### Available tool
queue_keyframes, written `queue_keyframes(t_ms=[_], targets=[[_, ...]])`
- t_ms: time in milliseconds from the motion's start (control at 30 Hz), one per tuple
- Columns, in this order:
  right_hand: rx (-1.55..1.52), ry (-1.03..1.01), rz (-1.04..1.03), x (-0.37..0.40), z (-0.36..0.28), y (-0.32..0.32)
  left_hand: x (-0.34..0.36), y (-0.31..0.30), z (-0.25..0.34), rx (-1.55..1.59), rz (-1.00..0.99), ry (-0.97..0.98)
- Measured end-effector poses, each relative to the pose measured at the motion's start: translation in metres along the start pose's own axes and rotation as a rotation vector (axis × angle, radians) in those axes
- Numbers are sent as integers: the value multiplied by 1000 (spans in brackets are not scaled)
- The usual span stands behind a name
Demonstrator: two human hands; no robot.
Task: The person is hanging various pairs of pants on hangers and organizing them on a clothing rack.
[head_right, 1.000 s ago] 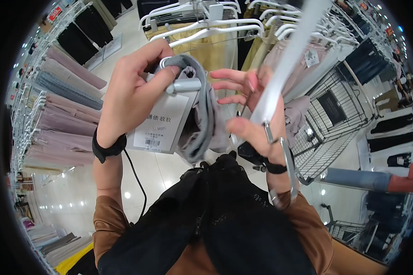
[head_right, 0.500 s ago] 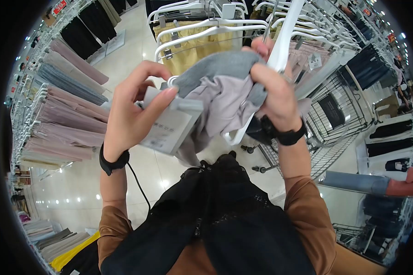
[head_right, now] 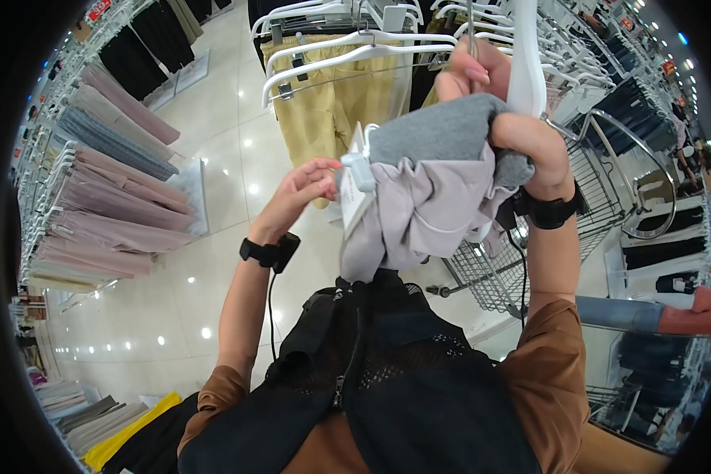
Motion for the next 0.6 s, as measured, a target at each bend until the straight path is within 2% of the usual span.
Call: queue_keyframes(t_ms=[67,167,200,267,333,467,533,600], targets=[[-2,31,51,6,-2,0,-9,18,-13,129,16,-39],[76,74,83,18,0,-11,-21,19,-43,294,-86,-64],[81,76,96,22,-1,-13,-22,22,-41,394,-148,-90],[71,83,107,34,-4,-19,-15,27,-34,401,-198,-91],[42,59,182,45,-1,-30,5,39,4,322,-5,-106],[100,204,286,72,10,-55,55,23,43,242,112,-105],[167,335,246,81,23,-59,73,24,55,203,153,-91],[80,386,99,89,36,-64,86,28,69,190,243,-13]])
Point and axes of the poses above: each hand's wrist, its own x-axis away from the middle knuckle, its own y-axis out of the palm, z = x × y, the point moved 1 cm from there along -x, towards the middle knuckle, and after that the axes turned 6 degrees about -z, right-handed, at the moved point
